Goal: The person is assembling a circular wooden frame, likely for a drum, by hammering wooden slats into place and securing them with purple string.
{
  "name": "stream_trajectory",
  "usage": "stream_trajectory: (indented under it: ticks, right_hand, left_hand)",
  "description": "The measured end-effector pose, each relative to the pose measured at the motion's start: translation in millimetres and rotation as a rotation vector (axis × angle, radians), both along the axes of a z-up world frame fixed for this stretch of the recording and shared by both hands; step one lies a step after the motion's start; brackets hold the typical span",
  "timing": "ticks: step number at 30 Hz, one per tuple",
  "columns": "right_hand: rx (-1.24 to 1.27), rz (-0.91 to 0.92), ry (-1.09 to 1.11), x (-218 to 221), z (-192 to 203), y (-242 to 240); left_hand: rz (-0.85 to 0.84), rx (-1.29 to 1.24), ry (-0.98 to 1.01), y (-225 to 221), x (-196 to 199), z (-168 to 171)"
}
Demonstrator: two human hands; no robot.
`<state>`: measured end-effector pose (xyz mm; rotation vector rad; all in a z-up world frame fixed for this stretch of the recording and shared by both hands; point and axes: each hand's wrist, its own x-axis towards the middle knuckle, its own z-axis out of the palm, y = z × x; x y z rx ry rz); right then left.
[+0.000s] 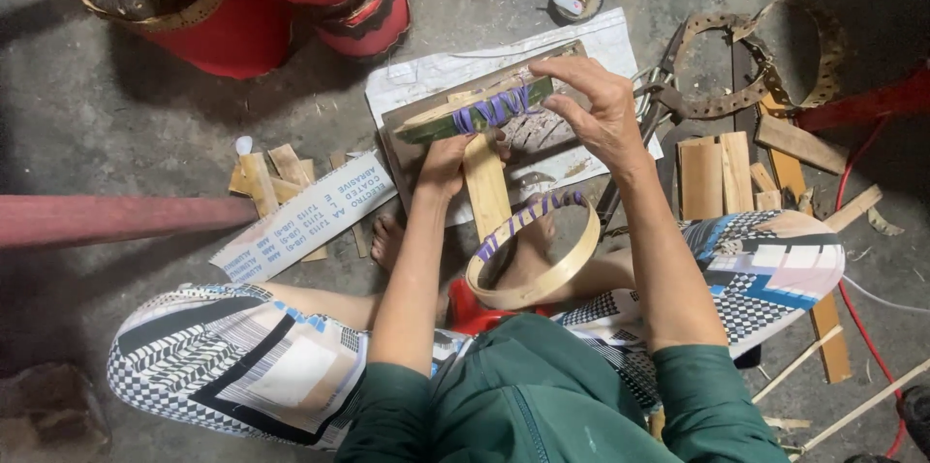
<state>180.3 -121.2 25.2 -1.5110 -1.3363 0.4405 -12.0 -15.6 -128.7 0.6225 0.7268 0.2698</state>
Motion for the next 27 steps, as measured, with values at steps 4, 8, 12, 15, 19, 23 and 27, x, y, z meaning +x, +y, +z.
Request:
stream_trajectory:
  ticks: [4, 8, 12, 15, 19, 23, 27]
  right_hand:
    - [0.017, -0.050, 0.064, -3.4, 0.7, 0.3]
    - [0.036, -0.062, 0.041, 2.9, -4.0, -3.3]
    - [-0.084, -0.050, 0.292, 2.0, 6.2, -25.2]
    - [-0.173, 0.214, 0.562, -6.0, -2.8, -48.9]
    - [-0.053, 0.273, 0.630, -26.6, -28.5, -62.0]
    - [0.030, 0.003, 0.494, -38.5, -29.8, -53.1]
    - [0.011, -0.209, 0.264, -41.9, -28.7, -48.1]
  left_hand:
    - [-0.033, -0.016, -0.021, 2.3, 5.4, 12.6]
    - [0.016, 0.005, -0.173, 2.3, 7.1, 32.9]
    - [0.107, -0.082, -0.216, 10.2, 4.7, 32.2]
    - [0.349, -0.056, -0.032, 20.9, 19.2, 50.2]
    - [0.414, -0.022, -0.006, 27.3, 16.3, 21.2]
    - [0.497, 0.003, 0.051, 27.0, 20.5, 11.9]
    - [0.602, 0.007, 0.069, 29.0, 23.8, -5.1]
